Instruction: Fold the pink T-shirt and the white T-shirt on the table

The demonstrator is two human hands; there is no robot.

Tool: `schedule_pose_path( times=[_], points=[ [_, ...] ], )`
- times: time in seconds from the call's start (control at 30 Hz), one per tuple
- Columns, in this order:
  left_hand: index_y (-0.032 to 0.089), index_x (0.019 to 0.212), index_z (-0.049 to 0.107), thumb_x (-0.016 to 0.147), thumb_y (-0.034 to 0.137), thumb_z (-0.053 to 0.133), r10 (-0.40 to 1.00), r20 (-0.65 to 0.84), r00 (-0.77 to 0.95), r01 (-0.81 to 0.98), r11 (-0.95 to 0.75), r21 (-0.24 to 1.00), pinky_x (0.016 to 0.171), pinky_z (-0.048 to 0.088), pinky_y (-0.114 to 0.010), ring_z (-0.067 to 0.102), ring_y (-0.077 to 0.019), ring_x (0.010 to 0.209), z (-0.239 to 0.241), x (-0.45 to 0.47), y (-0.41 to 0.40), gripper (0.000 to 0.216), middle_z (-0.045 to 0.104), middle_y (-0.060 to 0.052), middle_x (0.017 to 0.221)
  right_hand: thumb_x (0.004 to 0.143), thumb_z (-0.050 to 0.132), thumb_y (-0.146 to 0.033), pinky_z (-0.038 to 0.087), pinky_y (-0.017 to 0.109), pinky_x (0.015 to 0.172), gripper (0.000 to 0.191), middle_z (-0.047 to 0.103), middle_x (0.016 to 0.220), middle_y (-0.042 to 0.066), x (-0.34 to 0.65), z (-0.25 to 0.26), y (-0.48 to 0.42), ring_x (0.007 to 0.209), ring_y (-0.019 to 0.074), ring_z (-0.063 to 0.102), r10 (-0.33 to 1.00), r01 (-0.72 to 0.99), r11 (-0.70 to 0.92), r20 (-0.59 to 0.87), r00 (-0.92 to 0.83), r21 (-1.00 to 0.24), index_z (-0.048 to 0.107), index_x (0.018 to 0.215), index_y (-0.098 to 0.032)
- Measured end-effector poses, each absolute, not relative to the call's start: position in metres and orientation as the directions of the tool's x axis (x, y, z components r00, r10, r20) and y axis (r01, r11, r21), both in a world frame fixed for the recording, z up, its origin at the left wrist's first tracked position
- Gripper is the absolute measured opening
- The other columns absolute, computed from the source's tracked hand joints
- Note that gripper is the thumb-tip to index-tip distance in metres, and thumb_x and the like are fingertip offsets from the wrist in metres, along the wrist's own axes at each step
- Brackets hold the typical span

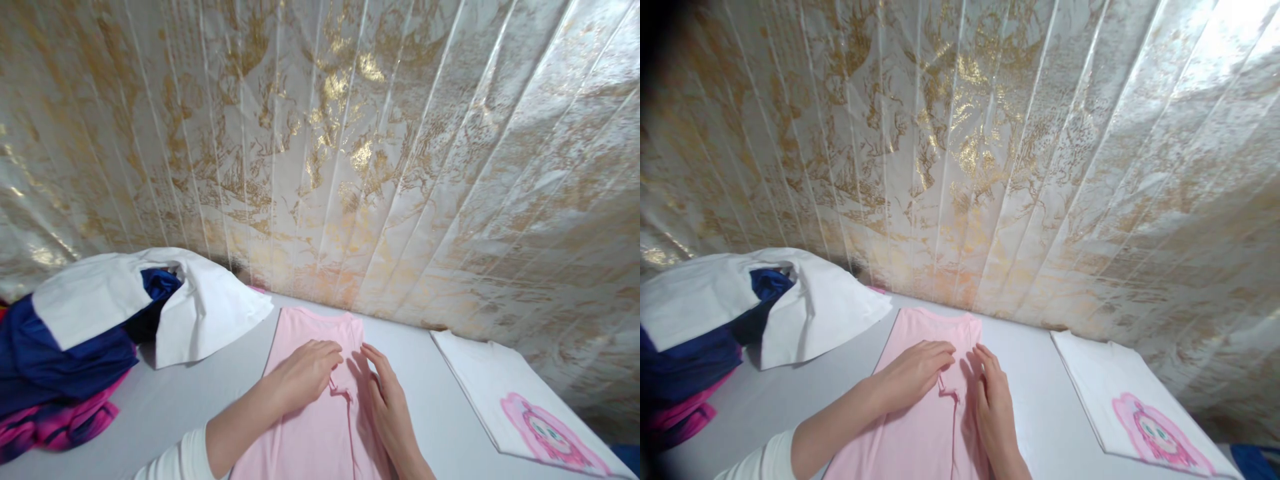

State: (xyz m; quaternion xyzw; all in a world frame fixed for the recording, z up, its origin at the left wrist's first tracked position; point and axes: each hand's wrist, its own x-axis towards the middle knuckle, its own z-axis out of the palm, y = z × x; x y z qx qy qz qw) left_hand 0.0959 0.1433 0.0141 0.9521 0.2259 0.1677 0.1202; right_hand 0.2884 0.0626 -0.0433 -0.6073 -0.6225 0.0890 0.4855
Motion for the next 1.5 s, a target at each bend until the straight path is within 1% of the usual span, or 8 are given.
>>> schedule_pose_path(
  times=[0.1, 0.23, 0.47, 0.6, 0.77, 0.97, 1.3, 1.5],
  points=[
    [0.018, 0.134, 0.049, 0.094, 0.016, 0.04, 0.521, 0.257, 0.814, 0.451, -0.846, 0.284, 0.111, 0.028, -0.039, 0.036, -0.0206, 0.137, 0.005, 0.092, 0.144, 0.04, 0.043, -0.01, 0.147, 0.091, 0.038, -0.025, 0.041, 0.05, 0.104, 0.044, 0.049, 0.143, 0.009, 0.297, -0.051, 0.071, 0.133, 0.0251, 0.044, 0.844, 0.759, 0.227, 0.513, 0.159, -0.61, 0.052, 0.132, -0.025],
    [0.015, 0.145, 0.035, 0.098, 0.032, 0.038, 0.634, 0.15, 0.758, 0.585, -0.764, 0.274, 0.115, 0.019, -0.04, 0.019, -0.0212, 0.144, -0.003, 0.084, 0.141, 0.051, 0.024, -0.012, 0.155, 0.097, 0.033, -0.035, 0.038, 0.05, 0.107, 0.047, 0.044, 0.147, 0.013, 0.303, -0.051, 0.089, 0.136, 0.0261, 0.039, 0.844, 0.869, 0.179, 0.526, 0.106, -0.462, 0.047, 0.139, -0.019],
    [0.012, 0.15, 0.026, 0.098, 0.039, 0.036, 0.707, 0.006, 0.707, 0.665, -0.668, 0.333, 0.117, 0.016, -0.04, 0.013, -0.0202, 0.145, -0.001, 0.08, 0.134, 0.06, 0.015, -0.009, 0.157, 0.098, 0.033, -0.042, 0.03, 0.046, 0.112, 0.054, 0.035, 0.151, 0.012, 0.301, -0.047, 0.117, 0.141, 0.0245, 0.03, 0.934, 0.965, 0.122, 0.356, -0.032, -0.233, 0.041, 0.143, -0.015],
    [0.013, 0.151, 0.021, 0.102, 0.04, 0.021, 0.731, 0.053, 0.681, 0.657, -0.641, 0.397, 0.117, 0.018, -0.035, 0.015, -0.0148, 0.145, 0.007, 0.066, 0.157, 0.056, 0.016, -0.009, 0.157, 0.097, 0.036, -0.046, 0.027, 0.046, 0.113, 0.058, 0.032, 0.152, 0.012, 0.298, -0.04, 0.121, 0.142, 0.0253, 0.028, 0.967, 0.985, 0.069, 0.254, -0.026, -0.161, 0.04, 0.144, -0.013],
    [0.013, 0.148, 0.029, 0.098, 0.027, 0.027, 0.783, 0.134, 0.607, 0.733, -0.617, 0.285, 0.116, 0.019, -0.037, 0.02, -0.0165, 0.144, 0.0, 0.051, 0.179, 0.052, 0.023, -0.011, 0.156, 0.097, 0.034, -0.044, 0.025, 0.043, 0.115, 0.059, 0.028, 0.154, 0.012, 0.284, -0.03, 0.121, 0.143, 0.023, 0.025, 0.954, 0.984, 0.087, 0.297, -0.038, -0.154, 0.036, 0.146, -0.012],
    [0.011, 0.146, 0.034, 0.099, 0.029, 0.031, 0.716, 0.183, 0.674, 0.702, -0.697, 0.144, 0.114, 0.022, -0.039, 0.021, -0.0197, 0.144, -0.032, 0.061, 0.171, 0.05, 0.026, -0.012, 0.155, 0.096, 0.037, -0.047, 0.025, 0.045, 0.115, 0.061, 0.029, 0.153, 0.013, 0.26, -0.036, 0.117, 0.143, 0.026, 0.025, 0.975, 0.978, 0.106, 0.212, -0.066, -0.18, 0.039, 0.145, -0.01],
    [0.014, 0.144, 0.039, 0.099, 0.03, 0.03, 0.685, 0.227, 0.693, 0.68, -0.725, 0.113, 0.111, 0.029, -0.038, 0.031, -0.0191, 0.14, -0.019, 0.061, 0.167, 0.048, 0.037, -0.01, 0.15, 0.1, 0.024, -0.033, 0.031, 0.045, 0.113, 0.051, 0.039, 0.149, 0.011, 0.273, -0.031, 0.114, 0.139, 0.0213, 0.034, 0.961, 0.931, 0.07, 0.275, 0.034, -0.359, 0.044, 0.142, -0.013],
    [0.014, 0.145, 0.038, 0.098, 0.034, 0.036, 0.679, 0.27, 0.683, 0.675, -0.727, 0.124, 0.113, 0.026, -0.04, 0.029, -0.0219, 0.141, -0.029, 0.066, 0.142, 0.051, 0.033, -0.012, 0.151, 0.098, 0.033, -0.035, 0.03, 0.046, 0.113, 0.051, 0.035, 0.15, 0.013, 0.261, -0.042, 0.104, 0.14, 0.0246, 0.032, 0.952, 0.964, 0.144, 0.298, -0.074, -0.222, 0.042, 0.142, -0.011]
  ],
)
